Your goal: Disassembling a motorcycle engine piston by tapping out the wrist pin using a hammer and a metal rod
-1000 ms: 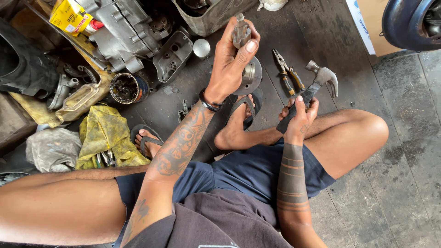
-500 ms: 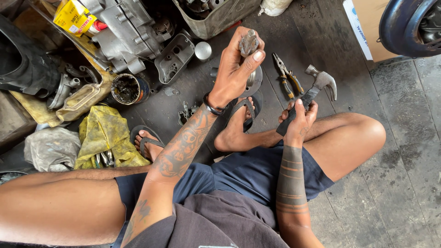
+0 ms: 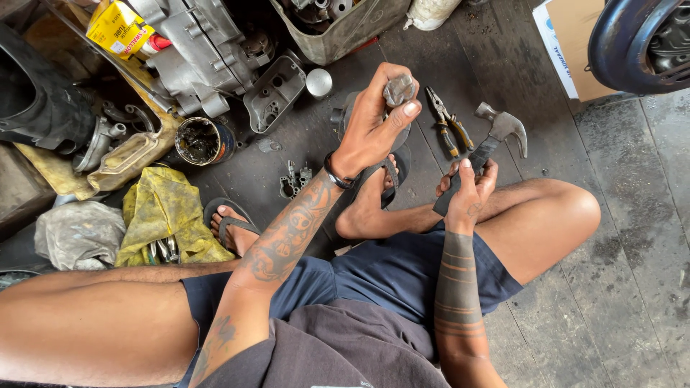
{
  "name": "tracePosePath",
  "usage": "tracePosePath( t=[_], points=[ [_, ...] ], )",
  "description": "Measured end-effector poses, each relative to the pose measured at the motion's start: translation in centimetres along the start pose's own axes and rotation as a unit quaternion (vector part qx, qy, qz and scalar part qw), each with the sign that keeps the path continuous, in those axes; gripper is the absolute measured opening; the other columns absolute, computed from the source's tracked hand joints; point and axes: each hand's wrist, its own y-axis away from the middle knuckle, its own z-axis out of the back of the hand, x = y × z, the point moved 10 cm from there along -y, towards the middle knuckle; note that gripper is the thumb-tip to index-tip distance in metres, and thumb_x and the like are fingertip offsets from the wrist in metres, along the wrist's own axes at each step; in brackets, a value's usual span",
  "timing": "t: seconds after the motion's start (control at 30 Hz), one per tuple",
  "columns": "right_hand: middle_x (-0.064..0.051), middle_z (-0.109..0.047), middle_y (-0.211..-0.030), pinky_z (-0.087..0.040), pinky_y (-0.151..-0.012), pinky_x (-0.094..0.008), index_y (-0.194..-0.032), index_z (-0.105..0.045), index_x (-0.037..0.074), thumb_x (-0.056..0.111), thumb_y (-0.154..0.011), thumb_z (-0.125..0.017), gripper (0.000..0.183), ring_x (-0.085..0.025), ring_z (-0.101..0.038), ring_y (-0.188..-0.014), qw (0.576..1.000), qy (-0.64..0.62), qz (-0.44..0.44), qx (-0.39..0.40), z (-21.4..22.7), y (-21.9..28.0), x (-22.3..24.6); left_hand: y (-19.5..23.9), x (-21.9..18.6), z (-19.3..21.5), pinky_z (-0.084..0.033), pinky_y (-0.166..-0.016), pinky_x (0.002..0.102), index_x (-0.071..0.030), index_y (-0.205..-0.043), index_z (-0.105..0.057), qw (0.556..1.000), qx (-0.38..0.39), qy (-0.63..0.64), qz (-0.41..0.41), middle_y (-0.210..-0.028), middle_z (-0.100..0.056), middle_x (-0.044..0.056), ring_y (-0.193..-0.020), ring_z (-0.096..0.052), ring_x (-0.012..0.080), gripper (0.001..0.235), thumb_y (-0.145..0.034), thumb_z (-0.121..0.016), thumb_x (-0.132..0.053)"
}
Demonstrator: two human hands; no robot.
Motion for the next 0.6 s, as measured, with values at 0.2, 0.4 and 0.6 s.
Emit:
tracePosePath(
  t=[0.2, 0.4, 0.6],
  points=[
    [-0.005, -0.055, -0.083, -0.037, -0.043, -0.025, -0.123, -0.044, 0.009, 0.016, -0.102, -0.058, 0.026, -0.011, -0.048, -0.052, 1.000, 0.006, 0.004, 0.011, -0.3, 0.3, 0.4, 0.6, 0.0, -0.4, -0.045, -0.071, 0.029, -0.011, -0.123, -0.048, 0.998, 0.020, -0.055, -0.008, -0.093, -0.059, 0.000, -0.076, -0.052, 0.0118, 0.028, -0.100, -0.063, -0.016],
    [-0.013, -0.055, -0.078, -0.046, -0.034, -0.031, -0.118, -0.045, 0.006, 0.008, -0.106, -0.049, 0.013, -0.018, -0.055, -0.045, 0.987, 0.049, 0.122, 0.094, -2.1, 1.2, 5.0, 0.9, -1.0, -0.8, -0.054, -0.066, 0.046, -0.008, -0.123, -0.053, 0.990, 0.016, -0.114, -0.079, -0.084, -0.062, 0.022, -0.071, -0.067, 0.0416, 0.032, -0.101, -0.069, -0.024],
    [-0.010, -0.066, -0.097, -0.054, -0.051, -0.023, -0.136, -0.044, 0.014, 0.014, -0.107, -0.057, 0.031, -0.012, -0.060, -0.065, 0.943, 0.112, 0.138, 0.281, -4.5, 2.3, 15.4, 0.7, 0.9, -0.7, -0.056, -0.072, 0.031, -0.007, -0.128, -0.044, 0.989, 0.051, -0.135, -0.024, -0.103, -0.076, 0.006, -0.084, -0.074, 0.0172, 0.036, -0.098, -0.064, -0.011]
  ],
)
